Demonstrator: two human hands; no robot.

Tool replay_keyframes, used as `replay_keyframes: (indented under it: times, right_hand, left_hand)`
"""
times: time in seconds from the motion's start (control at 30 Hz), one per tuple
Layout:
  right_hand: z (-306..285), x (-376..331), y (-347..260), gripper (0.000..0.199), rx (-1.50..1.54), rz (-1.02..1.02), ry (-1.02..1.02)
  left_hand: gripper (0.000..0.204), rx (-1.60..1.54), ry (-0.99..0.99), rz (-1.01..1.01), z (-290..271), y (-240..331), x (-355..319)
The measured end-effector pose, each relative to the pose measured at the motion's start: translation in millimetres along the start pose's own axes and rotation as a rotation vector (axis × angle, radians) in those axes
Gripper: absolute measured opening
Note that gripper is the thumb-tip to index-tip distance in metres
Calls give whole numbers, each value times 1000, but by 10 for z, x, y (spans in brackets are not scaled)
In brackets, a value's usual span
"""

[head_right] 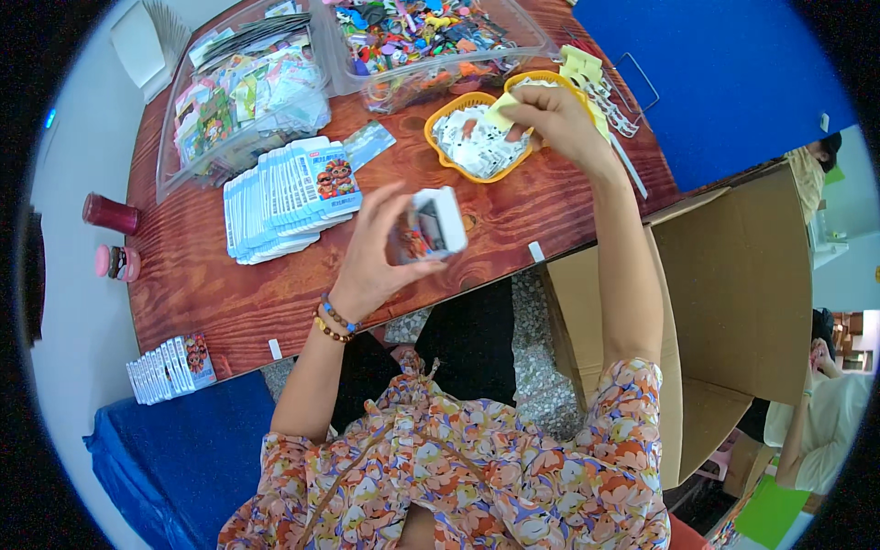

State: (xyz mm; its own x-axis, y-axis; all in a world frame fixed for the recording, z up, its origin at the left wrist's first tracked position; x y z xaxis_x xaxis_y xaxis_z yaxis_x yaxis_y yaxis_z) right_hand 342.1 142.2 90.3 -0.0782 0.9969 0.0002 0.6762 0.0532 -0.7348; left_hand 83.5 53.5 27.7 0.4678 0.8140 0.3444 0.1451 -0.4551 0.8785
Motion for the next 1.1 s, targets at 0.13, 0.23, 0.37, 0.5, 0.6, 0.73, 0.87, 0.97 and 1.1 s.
replay_keyframes:
  times: [0.13, 0.23, 0.37, 0.5, 0.6, 0.73, 0.87, 0.97, 1.1]
  right_hand:
    - [443, -242, -601, 18, 49, -172, -214]
    - [603, -345, -767, 16, 105, -174, -257]
    - [702, -331, -709, 14, 52, -222, -328]
    - [835, -306, -520, 16, 119, -160, -385]
    - [651, -165, -356, 18, 194, -120, -181]
    - [-425, 30, 239, 24, -8, 33, 546]
    - [-358, 131, 836, 35, -955, 168, 306]
    - [-35, -77, 138, 40, -524, -86, 326]
    - [985, -314, -298, 32, 235, 39, -436]
  left_hand:
    - [87, 167, -39, 186, -31, 313, 84]
    - [87, -8, -84, 233, 21, 353, 104]
    - [90, -39, -77, 170, 36, 309, 57]
    - [88, -143, -75, 91, 89, 204, 40]
    - [86, -161, -116, 89, 178, 150, 7]
    - [87, -162, -136, 82, 178, 114, -41]
    - [90, -154, -74, 60, 119, 51, -33]
    - [90, -181, -42, 37, 66, 33, -14]
    - [88, -206, -41, 50, 111, 51, 0]
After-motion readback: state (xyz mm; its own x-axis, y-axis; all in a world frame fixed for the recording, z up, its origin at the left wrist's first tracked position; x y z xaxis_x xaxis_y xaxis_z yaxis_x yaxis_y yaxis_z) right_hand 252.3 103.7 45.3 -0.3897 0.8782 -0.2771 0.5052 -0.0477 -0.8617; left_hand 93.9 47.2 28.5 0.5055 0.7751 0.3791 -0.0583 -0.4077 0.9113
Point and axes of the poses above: each hand's wrist, its own x-axis towards the middle knuckle, its own z-axis out of the palm, y = z × x, the point moved 8 cm from there along x, towards the middle knuckle, and after that the axes turned 10 degrees about -x, right-handed, at the moved point
